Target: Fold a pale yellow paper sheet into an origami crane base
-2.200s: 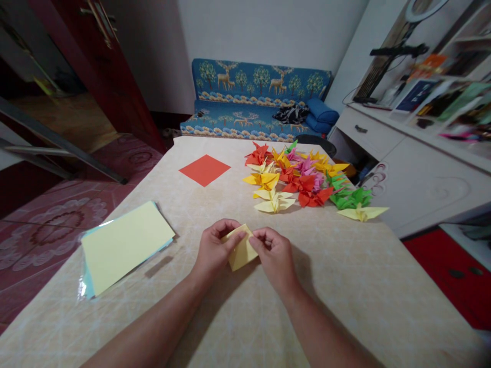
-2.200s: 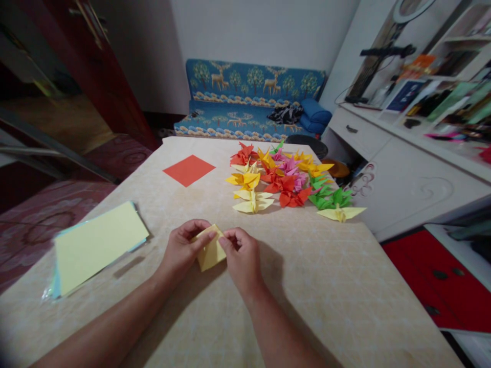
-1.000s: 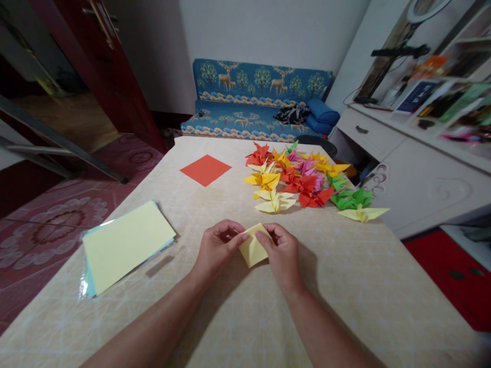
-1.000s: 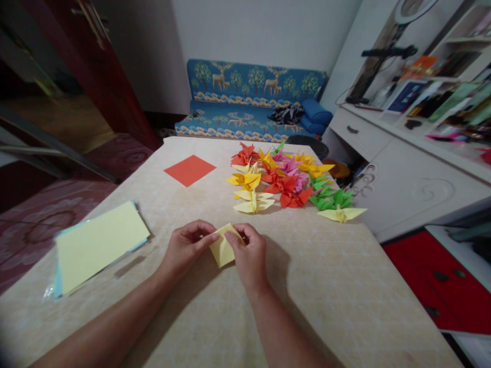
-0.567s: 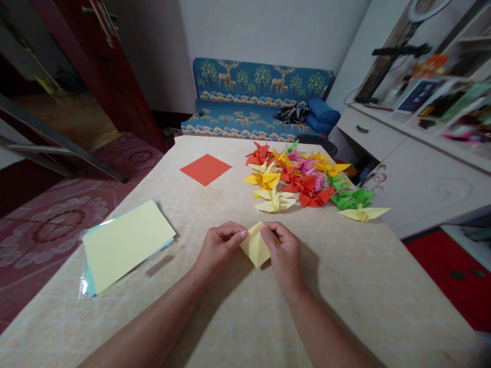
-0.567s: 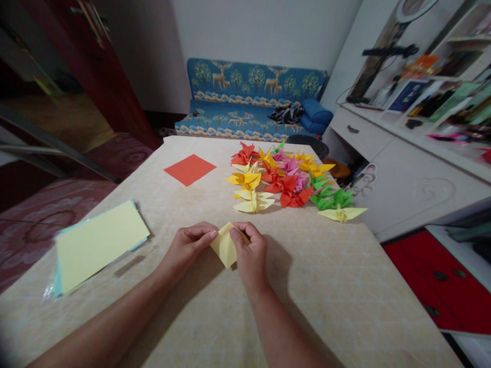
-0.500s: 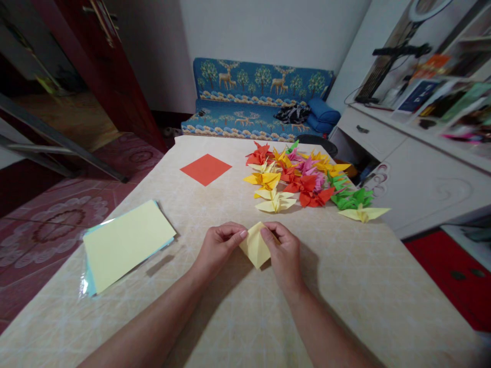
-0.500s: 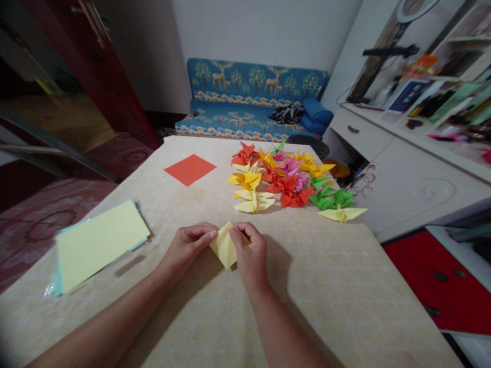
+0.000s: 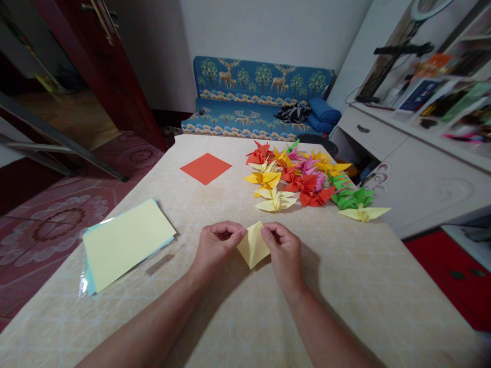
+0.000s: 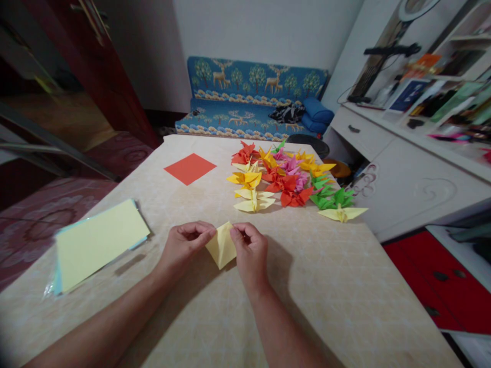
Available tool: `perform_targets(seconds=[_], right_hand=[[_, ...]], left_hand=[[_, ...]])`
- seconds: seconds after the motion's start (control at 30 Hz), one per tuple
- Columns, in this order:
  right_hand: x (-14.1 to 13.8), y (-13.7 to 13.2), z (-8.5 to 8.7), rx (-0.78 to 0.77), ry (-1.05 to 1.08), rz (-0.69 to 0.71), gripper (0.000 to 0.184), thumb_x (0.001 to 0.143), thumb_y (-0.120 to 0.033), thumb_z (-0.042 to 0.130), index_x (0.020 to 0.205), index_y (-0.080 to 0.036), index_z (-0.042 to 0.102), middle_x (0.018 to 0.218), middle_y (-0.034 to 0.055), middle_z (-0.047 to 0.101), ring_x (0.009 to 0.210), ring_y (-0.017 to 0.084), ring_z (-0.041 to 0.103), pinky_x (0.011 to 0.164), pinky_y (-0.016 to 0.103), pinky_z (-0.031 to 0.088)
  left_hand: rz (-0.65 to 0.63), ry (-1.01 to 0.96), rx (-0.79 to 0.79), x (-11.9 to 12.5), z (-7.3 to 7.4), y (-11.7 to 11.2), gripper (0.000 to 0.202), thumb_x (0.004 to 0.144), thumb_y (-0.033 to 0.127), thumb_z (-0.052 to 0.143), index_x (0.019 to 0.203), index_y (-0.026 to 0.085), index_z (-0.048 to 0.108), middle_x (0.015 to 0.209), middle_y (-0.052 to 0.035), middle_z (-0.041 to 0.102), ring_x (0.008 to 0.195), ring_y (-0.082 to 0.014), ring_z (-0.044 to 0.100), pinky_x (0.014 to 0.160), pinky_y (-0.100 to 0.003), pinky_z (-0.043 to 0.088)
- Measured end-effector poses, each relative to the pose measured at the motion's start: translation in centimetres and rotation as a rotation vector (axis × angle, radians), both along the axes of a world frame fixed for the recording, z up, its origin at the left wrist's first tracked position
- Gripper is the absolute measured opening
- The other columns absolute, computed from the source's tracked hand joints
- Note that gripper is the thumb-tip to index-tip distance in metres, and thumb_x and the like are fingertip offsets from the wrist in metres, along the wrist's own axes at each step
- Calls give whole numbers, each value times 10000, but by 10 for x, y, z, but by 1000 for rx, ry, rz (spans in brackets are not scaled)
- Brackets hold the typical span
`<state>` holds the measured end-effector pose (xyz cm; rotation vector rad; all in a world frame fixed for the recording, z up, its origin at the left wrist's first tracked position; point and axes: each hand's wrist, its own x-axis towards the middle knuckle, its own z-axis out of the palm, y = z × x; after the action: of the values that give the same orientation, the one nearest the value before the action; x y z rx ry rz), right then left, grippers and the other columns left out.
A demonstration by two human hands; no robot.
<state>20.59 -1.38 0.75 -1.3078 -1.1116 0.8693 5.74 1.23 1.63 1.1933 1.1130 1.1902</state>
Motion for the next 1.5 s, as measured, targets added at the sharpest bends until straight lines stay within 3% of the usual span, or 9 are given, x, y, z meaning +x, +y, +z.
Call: perform_targets(seconds=[0.47,0.63,0.77,0.87,0.97,1.13,1.27,1.4,1.5], right_hand=[[0,1,4,-75,113,35,203,757,-361,625,737,-159,621,638,-8,582,570,119,511,508,208,396],[-1,0,5,-151,115,135,218,679,-359,700,787,-187,618,618,-30,575,533,122,518,470,202,393],[-1,0,4,-145,46,171,157,699,-327,675,704,-175,636,591,-27,569,539,122,514,480,201,386],[2,2,3,-81,-29,171,152,739,-295,633,684,-156,662,610,-12,584,578,123,518,512,201,379],[3,4,2,-34,-63,160,175,764,-289,600,678,-149,660,626,-12,572,599,119,508,532,200,374],[5,6,2,-100,-50,131,298,764,-371,599,567,-151,555,512,-41,441,487,88,402,437,196,298],[12,7,2,-132,-26,53,355,693,-393,680,505,-160,488,481,-47,429,456,78,383,419,197,297],[19,11,0,-90,47,224,163,710,-307,685,694,-157,623,605,-18,561,541,105,498,490,206,393],[20,13,-3,52,7,268,56,716,-203,679,767,-183,668,735,6,607,676,134,567,580,226,451]], left_hand=[[22,-61,-35,1,0,1,227,615,231,780,597,129,577,623,-13,641,534,-80,541,509,-176,421],[-88,13,53,-1,-2,-1,205,663,242,750,674,139,574,600,6,601,519,-78,516,510,-184,414],[-105,136,163,-2,-4,-2,178,688,250,729,679,134,594,618,-8,599,567,-95,533,556,-200,423],[-96,118,81,-3,-5,0,203,678,291,737,724,134,616,621,-5,604,552,-95,526,535,-199,409],[-197,168,17,-7,-5,3,228,702,341,710,753,122,669,644,-30,637,576,-112,542,551,-211,409],[-284,302,40,-12,-2,7,261,715,370,690,673,112,689,618,-47,642,573,-121,527,556,-225,390],[-259,292,9,-12,-2,6,267,687,373,711,626,118,658,570,-20,603,523,-99,488,514,-210,355],[-120,189,8,-13,-2,7,265,686,355,715,609,126,606,485,28,514,450,-68,417,450,-186,295],[-64,77,50,-15,-2,10,220,686,303,724,652,129,594,535,23,552,497,-73,470,483,-176,346]])
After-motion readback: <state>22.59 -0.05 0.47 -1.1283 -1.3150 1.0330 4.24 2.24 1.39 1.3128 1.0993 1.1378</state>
